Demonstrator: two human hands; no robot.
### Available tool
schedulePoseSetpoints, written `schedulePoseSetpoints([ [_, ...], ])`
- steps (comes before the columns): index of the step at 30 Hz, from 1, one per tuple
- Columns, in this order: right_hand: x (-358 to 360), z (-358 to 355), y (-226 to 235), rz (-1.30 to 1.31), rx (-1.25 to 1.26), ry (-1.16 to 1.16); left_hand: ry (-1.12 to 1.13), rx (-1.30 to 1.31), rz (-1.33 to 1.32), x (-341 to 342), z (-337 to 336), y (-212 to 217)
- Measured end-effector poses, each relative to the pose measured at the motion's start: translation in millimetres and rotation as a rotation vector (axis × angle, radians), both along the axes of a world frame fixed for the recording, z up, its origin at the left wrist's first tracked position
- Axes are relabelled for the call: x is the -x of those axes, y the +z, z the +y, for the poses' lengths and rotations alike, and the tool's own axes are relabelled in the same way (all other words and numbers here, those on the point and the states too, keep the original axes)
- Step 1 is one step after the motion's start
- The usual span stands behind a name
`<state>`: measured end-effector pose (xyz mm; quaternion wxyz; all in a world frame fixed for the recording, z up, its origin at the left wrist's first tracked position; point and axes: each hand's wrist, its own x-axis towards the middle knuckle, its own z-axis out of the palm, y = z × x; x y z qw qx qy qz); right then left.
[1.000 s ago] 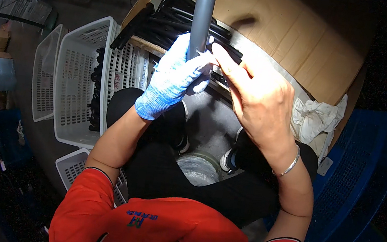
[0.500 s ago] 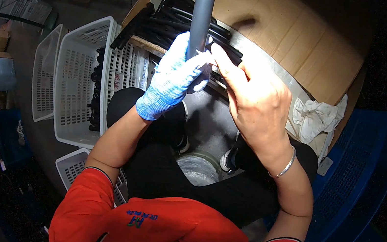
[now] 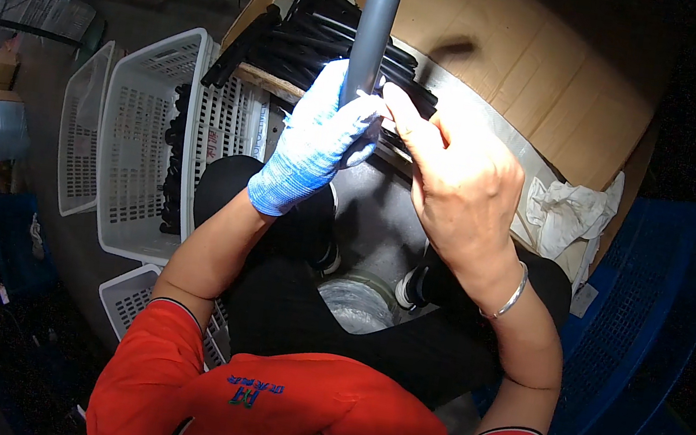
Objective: Inspecting and trimming plastic components using a hand tool at a manufacturing station.
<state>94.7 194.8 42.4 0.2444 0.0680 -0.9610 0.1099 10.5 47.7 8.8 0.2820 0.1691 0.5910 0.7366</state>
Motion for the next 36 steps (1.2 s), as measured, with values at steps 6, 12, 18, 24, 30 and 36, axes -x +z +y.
schedulePoseSetpoints([
  [6,-1,-6,2,0.022,0.018,-0.006,0.013,-0.010,0.000,-1,-2,-1],
  [12,-2,-8,3,0.039,0.020,-0.009,0.025,0.002,0.033,-1,-1,-7],
  [18,-2,-10,2,0.058,-0.021,-0.027,0.032,0.022,0.051,-1,-2,-6],
  [24,-2,-12,3,0.074,-0.070,-0.038,0.015,0.134,0.249,1,-5,-10],
  [30,-2,-11,2,0.062,-0.021,-0.025,0.017,0.050,0.048,-2,-4,-5],
  [36,-3,-8,0,0.016,0.040,-0.019,0.013,-0.006,0.018,-1,-4,-8],
])
